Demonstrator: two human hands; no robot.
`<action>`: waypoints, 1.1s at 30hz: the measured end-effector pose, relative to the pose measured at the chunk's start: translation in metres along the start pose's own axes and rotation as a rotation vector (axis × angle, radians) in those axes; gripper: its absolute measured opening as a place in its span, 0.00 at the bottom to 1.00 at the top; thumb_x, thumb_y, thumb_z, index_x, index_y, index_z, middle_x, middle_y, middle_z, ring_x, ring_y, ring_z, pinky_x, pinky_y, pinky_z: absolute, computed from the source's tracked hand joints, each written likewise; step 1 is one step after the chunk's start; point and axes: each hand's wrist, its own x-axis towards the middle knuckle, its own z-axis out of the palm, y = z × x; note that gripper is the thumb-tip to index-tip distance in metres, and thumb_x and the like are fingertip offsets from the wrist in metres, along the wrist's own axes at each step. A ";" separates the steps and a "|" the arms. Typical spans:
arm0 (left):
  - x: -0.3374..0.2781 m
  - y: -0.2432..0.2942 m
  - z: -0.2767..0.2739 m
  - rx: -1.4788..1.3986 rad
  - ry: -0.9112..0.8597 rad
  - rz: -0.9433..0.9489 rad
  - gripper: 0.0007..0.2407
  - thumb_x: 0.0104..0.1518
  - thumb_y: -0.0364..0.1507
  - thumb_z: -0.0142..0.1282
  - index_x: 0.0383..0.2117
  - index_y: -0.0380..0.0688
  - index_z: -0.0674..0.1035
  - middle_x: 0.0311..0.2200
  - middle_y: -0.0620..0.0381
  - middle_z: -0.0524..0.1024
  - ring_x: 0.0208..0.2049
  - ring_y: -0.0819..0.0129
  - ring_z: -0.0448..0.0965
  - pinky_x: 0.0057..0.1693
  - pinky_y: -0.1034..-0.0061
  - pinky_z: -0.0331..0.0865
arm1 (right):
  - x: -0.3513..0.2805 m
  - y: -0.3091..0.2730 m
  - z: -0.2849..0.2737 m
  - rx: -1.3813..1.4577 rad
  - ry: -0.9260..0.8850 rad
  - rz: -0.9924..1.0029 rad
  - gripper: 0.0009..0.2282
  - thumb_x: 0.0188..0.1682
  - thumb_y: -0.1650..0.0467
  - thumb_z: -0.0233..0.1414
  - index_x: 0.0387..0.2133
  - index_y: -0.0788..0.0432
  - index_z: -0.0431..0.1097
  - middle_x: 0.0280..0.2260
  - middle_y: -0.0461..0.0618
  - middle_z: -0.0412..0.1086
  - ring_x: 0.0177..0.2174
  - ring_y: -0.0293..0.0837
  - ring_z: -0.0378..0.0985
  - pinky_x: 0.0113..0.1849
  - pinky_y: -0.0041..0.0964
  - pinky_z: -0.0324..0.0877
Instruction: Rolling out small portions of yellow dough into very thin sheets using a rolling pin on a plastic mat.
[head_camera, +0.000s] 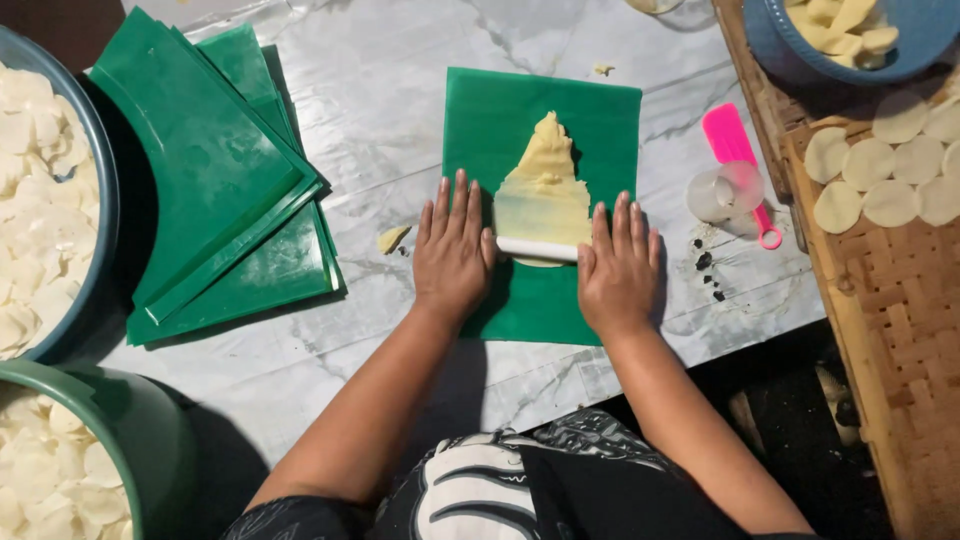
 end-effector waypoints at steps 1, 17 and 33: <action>-0.002 -0.001 0.002 -0.001 -0.008 -0.005 0.27 0.66 0.38 0.36 0.72 0.45 0.58 0.75 0.50 0.49 0.75 0.55 0.46 0.75 0.58 0.42 | -0.004 0.001 0.002 0.002 -0.009 -0.002 0.23 0.60 0.64 0.40 0.67 0.59 0.60 0.69 0.65 0.53 0.67 0.58 0.56 0.61 0.60 0.49; -0.028 0.014 -0.011 -0.034 -0.187 -0.156 0.28 0.68 0.39 0.35 0.74 0.43 0.52 0.76 0.49 0.42 0.76 0.55 0.40 0.76 0.59 0.37 | -0.033 0.002 -0.004 0.069 0.051 -0.100 0.24 0.60 0.62 0.43 0.65 0.63 0.60 0.68 0.64 0.55 0.63 0.57 0.63 0.57 0.55 0.58; -0.009 0.010 -0.003 -0.126 0.041 -0.043 0.23 0.69 0.36 0.41 0.68 0.38 0.65 0.73 0.41 0.53 0.74 0.48 0.49 0.75 0.51 0.41 | 0.000 0.035 0.047 -0.035 0.207 -0.024 0.21 0.61 0.49 0.42 0.24 0.46 0.58 0.26 0.40 0.56 0.29 0.48 0.68 0.35 0.45 0.62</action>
